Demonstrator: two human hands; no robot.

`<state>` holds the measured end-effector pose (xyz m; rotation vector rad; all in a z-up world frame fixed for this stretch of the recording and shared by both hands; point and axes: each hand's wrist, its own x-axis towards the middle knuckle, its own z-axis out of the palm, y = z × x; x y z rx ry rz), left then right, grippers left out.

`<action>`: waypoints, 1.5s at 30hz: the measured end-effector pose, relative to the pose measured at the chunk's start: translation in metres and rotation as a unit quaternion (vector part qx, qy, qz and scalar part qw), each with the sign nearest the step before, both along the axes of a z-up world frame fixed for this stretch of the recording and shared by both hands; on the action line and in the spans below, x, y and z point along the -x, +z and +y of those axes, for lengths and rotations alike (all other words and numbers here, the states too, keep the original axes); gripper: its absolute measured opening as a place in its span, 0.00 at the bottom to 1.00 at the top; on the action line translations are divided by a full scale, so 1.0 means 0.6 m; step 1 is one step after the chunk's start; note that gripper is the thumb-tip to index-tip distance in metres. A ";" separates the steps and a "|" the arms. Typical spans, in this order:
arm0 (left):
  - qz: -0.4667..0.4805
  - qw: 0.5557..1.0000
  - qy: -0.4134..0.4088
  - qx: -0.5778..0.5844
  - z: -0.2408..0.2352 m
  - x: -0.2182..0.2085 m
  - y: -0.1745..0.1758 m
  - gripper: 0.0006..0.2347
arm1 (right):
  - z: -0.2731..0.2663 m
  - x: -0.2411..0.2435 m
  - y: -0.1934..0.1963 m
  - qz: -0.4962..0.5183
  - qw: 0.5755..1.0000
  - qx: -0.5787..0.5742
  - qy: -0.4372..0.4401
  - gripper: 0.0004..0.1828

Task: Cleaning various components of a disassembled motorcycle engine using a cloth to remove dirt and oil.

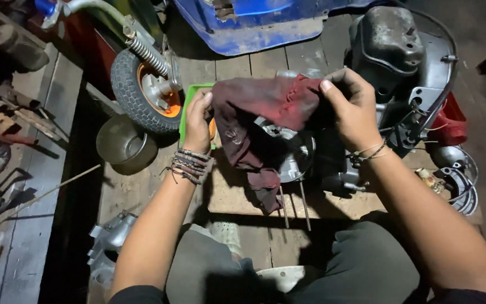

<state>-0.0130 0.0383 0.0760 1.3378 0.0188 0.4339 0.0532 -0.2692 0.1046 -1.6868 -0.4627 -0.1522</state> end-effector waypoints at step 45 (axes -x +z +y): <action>-0.419 0.621 -0.148 -0.646 -0.287 -0.018 -0.167 0.10 | -0.072 -0.056 -0.085 -0.026 0.757 0.652 0.025 0.24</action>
